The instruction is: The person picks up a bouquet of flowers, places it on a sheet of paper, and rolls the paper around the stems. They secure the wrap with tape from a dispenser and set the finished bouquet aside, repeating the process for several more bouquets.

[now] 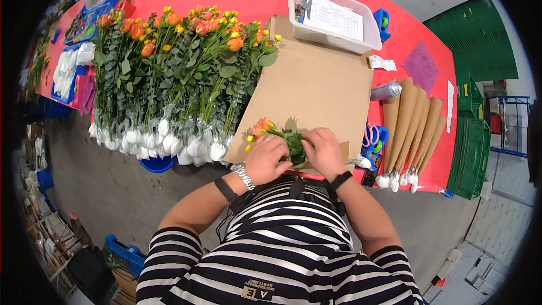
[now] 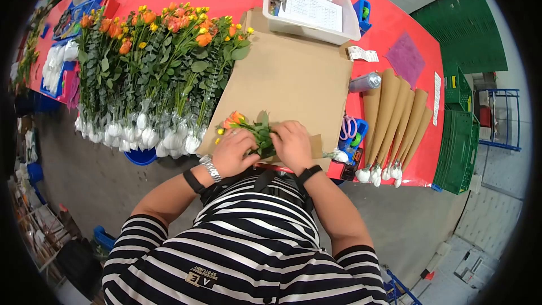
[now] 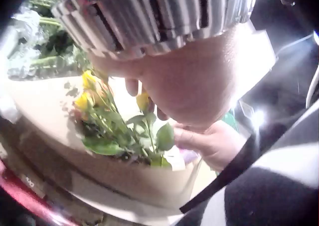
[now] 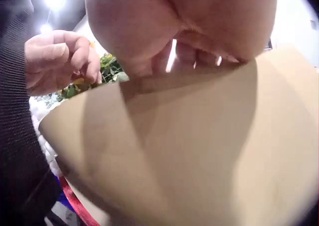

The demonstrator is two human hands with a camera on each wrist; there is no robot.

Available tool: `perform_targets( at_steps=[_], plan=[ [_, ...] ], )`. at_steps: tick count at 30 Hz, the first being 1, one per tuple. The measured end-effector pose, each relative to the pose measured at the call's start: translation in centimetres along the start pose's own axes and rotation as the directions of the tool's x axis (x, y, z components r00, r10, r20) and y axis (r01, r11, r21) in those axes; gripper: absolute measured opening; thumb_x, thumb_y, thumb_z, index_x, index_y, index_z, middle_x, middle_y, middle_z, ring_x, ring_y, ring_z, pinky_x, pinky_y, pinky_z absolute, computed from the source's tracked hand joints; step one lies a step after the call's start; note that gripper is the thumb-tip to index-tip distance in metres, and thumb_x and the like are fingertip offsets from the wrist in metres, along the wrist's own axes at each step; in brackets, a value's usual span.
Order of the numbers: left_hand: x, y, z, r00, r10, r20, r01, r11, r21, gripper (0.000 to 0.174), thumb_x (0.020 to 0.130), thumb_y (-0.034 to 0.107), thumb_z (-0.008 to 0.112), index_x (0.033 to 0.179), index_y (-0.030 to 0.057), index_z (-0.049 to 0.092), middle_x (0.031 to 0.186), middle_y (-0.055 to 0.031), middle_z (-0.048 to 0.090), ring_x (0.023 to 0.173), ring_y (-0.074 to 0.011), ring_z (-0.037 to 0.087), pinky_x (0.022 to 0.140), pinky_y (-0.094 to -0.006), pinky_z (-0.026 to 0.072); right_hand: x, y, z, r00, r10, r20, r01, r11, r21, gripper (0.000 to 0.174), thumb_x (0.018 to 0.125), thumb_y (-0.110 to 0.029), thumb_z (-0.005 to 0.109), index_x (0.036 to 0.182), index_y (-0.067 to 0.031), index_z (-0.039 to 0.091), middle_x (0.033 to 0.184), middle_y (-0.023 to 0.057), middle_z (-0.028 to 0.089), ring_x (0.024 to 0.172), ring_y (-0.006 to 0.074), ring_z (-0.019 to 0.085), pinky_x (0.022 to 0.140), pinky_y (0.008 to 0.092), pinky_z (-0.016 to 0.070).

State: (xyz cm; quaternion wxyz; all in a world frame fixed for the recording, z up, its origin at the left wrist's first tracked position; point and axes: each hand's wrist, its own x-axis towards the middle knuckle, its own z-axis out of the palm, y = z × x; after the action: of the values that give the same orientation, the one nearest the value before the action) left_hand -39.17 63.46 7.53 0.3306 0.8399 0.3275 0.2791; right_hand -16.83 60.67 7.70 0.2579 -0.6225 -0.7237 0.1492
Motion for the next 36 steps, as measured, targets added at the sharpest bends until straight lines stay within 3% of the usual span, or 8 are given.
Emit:
perform_targets(
  at_steps=[2, 4, 7, 11, 15, 20, 23, 36],
  plan=[
    [-1.0, -1.2, -1.3, 0.992, -0.099, -0.079, 0.100, 0.995, 0.008, 0.018, 0.077, 0.016, 0.078, 0.086, 0.0088, 0.063, 0.094, -0.0083, 0.064, 0.096, -0.0310, 0.061, 0.087, -0.0416, 0.0447, 1.8, -0.4, 1.9, 0.992, -0.018, 0.124, 0.016, 1.000, 0.018, 0.013, 0.089, -0.016, 0.068, 0.097, -0.0058, 0.071, 0.091, 0.0137, 0.066, 0.093, 0.0350, 0.063, 0.083, 0.0447, 0.0504],
    [-0.8, -2.0, -2.6, 0.943, -0.175, -0.284, 0.192, 0.981, 0.035, 0.014, 0.079, 0.014, 0.076, 0.080, 0.0076, 0.063, 0.082, -0.0083, 0.063, 0.084, -0.0317, 0.062, 0.079, -0.0441, 0.0454, 2.9, -0.3, 3.9, 0.952, 0.103, 0.289, -0.138, 0.985, 0.103, 0.019, 0.092, -0.020, 0.064, 0.102, -0.0057, 0.073, 0.095, 0.0173, 0.069, 0.094, 0.0369, 0.065, 0.086, 0.0460, 0.0512],
    [-0.8, -4.0, -3.6, 0.877, -0.341, -0.338, 0.338, 0.939, -0.069, 0.013, 0.081, 0.012, 0.075, 0.080, 0.0059, 0.063, 0.084, -0.0093, 0.064, 0.083, -0.0325, 0.062, 0.076, -0.0431, 0.0467, 4.5, -0.3, 5.5, 0.883, 0.220, 0.415, -0.282, 0.955, 0.094, 0.024, 0.093, -0.024, 0.061, 0.103, -0.0068, 0.074, 0.099, 0.0194, 0.070, 0.095, 0.0379, 0.066, 0.088, 0.0463, 0.0513],
    [-0.4, -5.5, -4.9, 0.866, -0.405, -0.293, 0.403, 0.913, -0.069, 0.009, 0.085, 0.009, 0.070, 0.086, 0.0011, 0.065, 0.087, -0.0140, 0.065, 0.084, -0.0327, 0.064, 0.076, -0.0402, 0.0509, 6.0, -0.6, 6.8, 0.856, 0.142, 0.497, -0.149, 0.988, -0.027, 0.022, 0.090, -0.025, 0.064, 0.096, -0.0078, 0.076, 0.095, 0.0167, 0.072, 0.094, 0.0371, 0.066, 0.087, 0.0447, 0.0520],
    [-0.2, -6.5, -4.7, 0.878, -0.421, -0.229, 0.430, 0.903, -0.013, 0.010, 0.084, 0.010, 0.070, 0.086, 0.0019, 0.066, 0.087, -0.0125, 0.066, 0.084, -0.0324, 0.064, 0.077, -0.0412, 0.0510, 5.5, -0.4, 8.5, 0.871, 0.121, 0.476, -0.109, 0.993, -0.052, 0.020, 0.088, -0.025, 0.068, 0.093, -0.0079, 0.076, 0.092, 0.0136, 0.073, 0.092, 0.0357, 0.066, 0.085, 0.0449, 0.0520],
    [-0.2, -6.6, -3.3, 0.879, -0.430, -0.206, 0.438, 0.899, -0.003, 0.009, 0.079, 0.014, 0.075, 0.082, 0.0084, 0.068, 0.087, -0.0090, 0.064, 0.087, -0.0316, 0.062, 0.079, -0.0441, 0.0469, 4.2, -1.2, 7.5, 0.914, 0.179, 0.364, -0.216, 0.974, 0.064, 0.016, 0.084, -0.024, 0.072, 0.090, -0.0087, 0.075, 0.088, 0.0096, 0.073, 0.090, 0.0333, 0.066, 0.083, 0.0440, 0.0520],
    [-0.4, -6.6, -2.6, 0.893, -0.406, -0.193, 0.417, 0.909, 0.017, 0.010, 0.078, 0.014, 0.076, 0.081, 0.0096, 0.068, 0.089, -0.0077, 0.063, 0.089, -0.0306, 0.061, 0.080, -0.0433, 0.0462, 3.8, -1.5, 7.2, 0.937, 0.135, 0.322, -0.177, 0.979, 0.104, 0.014, 0.083, -0.020, 0.075, 0.091, -0.0073, 0.074, 0.083, 0.0110, 0.070, 0.084, 0.0329, 0.064, 0.079, 0.0425, 0.0515],
    [0.2, -6.0, -1.8, 0.922, -0.329, -0.206, 0.349, 0.935, 0.066, 0.013, 0.076, 0.013, 0.078, 0.077, 0.0101, 0.066, 0.085, -0.0045, 0.061, 0.086, -0.0274, 0.060, 0.079, -0.0418, 0.0443, 3.1, -1.7, 7.3, 0.954, 0.120, 0.275, -0.157, 0.981, 0.116, 0.015, 0.084, -0.020, 0.075, 0.091, -0.0068, 0.073, 0.083, 0.0111, 0.070, 0.084, 0.0331, 0.065, 0.079, 0.0431, 0.0518]
  ],
)
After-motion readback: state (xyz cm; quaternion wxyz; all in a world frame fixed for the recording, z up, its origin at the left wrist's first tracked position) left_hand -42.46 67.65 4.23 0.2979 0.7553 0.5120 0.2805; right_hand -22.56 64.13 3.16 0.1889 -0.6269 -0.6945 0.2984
